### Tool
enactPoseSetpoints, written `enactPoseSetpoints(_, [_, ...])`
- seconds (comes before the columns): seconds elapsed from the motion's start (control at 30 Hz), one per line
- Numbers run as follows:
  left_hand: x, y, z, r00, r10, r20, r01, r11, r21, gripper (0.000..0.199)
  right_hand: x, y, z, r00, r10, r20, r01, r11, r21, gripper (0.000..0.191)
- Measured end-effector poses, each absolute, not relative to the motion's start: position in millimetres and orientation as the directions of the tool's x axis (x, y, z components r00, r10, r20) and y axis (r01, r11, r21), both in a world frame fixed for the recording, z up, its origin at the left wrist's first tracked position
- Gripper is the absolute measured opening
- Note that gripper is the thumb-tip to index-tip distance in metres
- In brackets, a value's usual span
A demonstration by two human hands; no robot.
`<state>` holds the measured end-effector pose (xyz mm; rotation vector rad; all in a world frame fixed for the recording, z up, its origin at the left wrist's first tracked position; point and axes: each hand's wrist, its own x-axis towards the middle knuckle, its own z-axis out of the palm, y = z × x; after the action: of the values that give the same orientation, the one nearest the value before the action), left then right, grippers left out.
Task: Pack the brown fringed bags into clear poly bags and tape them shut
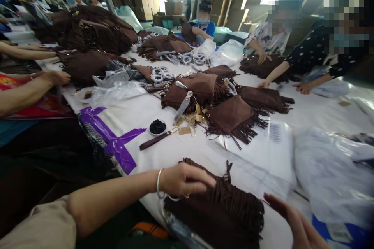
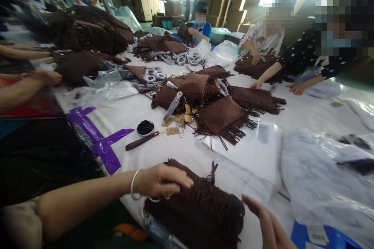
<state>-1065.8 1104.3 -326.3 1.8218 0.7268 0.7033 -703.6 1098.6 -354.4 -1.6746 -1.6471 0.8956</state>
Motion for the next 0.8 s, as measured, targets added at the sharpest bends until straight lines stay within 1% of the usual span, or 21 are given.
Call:
enactPoseSetpoints(0.03, [-1072.5,1116.6,-329.6,0.553,0.827,0.102,0.238,-0.274,0.932,0.036,-710.1,1115.4,-349.6,0.036,0.971,-0.235,0.514,-0.220,-0.829,0.046])
enactPoseSetpoints(0.07, [-1078.3,1127.9,-336.3,0.476,0.877,0.064,0.317,-0.239,0.918,0.036,-719.2,1133.6,-348.6,-0.021,0.918,-0.396,0.460,-0.342,-0.819,0.051])
enactPoseSetpoints(0.1, [-1082.8,1136.9,-345.7,0.429,0.903,0.021,0.387,-0.205,0.899,0.036,-729.9,1151.8,-351.0,-0.127,0.829,-0.545,0.488,-0.426,-0.762,0.056])
enactPoseSetpoints(0.13, [-1085.5,1143.0,-356.6,0.409,0.913,-0.017,0.429,-0.176,0.886,0.036,-741.4,1168.9,-355.8,-0.187,0.742,-0.644,0.545,-0.467,-0.696,0.058])
enactPoseSetpoints(0.2, [-1085.8,1145.7,-377.9,0.399,0.916,-0.047,0.439,-0.146,0.886,0.034,-763.5,1195.1,-367.8,-0.254,0.633,-0.731,0.615,-0.478,-0.627,0.062])
enactPoseSetpoints(0.23, [-1083.7,1143.2,-386.2,0.402,0.915,-0.036,0.421,-0.150,0.894,0.033,-772.8,1203.0,-372.7,-0.269,0.611,-0.744,0.626,-0.476,-0.618,0.063])
enactPoseSetpoints(0.33, [-1075.6,1130.3,-397.8,0.374,0.927,0.036,0.389,-0.192,0.901,0.030,-789.4,1205.5,-373.7,-0.313,0.598,-0.738,0.593,-0.484,-0.643,0.065])
enactPoseSetpoints(0.4, [-1072.8,1124.4,-396.4,0.346,0.936,0.055,0.395,-0.198,0.897,0.029,-791.5,1192.5,-364.7,-0.359,0.632,-0.687,0.540,-0.459,-0.705,0.062])
enactPoseSetpoints(0.43, [-1072.4,1123.0,-394.3,0.339,0.939,0.053,0.406,-0.197,0.893,0.029,-790.5,1182.4,-360.0,-0.387,0.661,-0.643,0.520,-0.420,-0.744,0.059])
enactPoseSetpoints(0.47, [-1071.9,1122.5,-391.8,0.340,0.939,0.049,0.426,-0.201,0.882,0.028,-788.6,1170.5,-356.7,-0.409,0.697,-0.589,0.514,-0.357,-0.780,0.055])
enactPoseSetpoints(0.53, [-1068.5,1123.0,-386.0,0.376,0.925,0.058,0.490,-0.252,0.835,0.026,-783.2,1141.8,-357.4,-0.435,0.785,-0.441,0.552,-0.154,-0.819,0.047])
enactPoseSetpoints(0.6, [-1058.1,1124.4,-380.6,0.445,0.890,0.096,0.543,-0.354,0.762,0.023,-776.9,1109.8,-368.2,-0.456,0.854,-0.252,0.619,0.101,-0.779,0.040])
enactPoseSetpoints(0.63, [-1049.6,1125.2,-378.6,0.490,0.863,0.119,0.550,-0.413,0.726,0.023,-773.7,1093.9,-375.6,-0.487,0.860,-0.153,0.634,0.228,-0.739,0.037])
enactPoseSetpoints(0.7, [-1027.5,1126.6,-377.0,0.582,0.799,0.152,0.531,-0.515,0.673,0.026,-766.3,1065.7,-388.6,-0.590,0.807,0.015,0.596,0.448,-0.667,0.034])
enactPoseSetpoints(0.73, [-1015.3,1126.7,-377.7,0.625,0.765,0.155,0.513,-0.553,0.656,0.029,-761.4,1054.5,-392.4,-0.638,0.767,0.066,0.552,0.515,-0.656,0.033])
enactPoseSetpoints(0.77, [-1003.4,1126.2,-379.1,0.667,0.730,0.151,0.496,-0.585,0.642,0.033,-755.3,1045.8,-393.9,-0.656,0.748,0.100,0.511,0.538,-0.671,0.030])
enactPoseSetpoints(0.8, [-992.6,1124.9,-381.0,0.702,0.698,0.143,0.481,-0.612,0.628,0.037,-747.6,1040.1,-393.4,-0.626,0.770,0.119,0.491,0.509,-0.707,0.026])
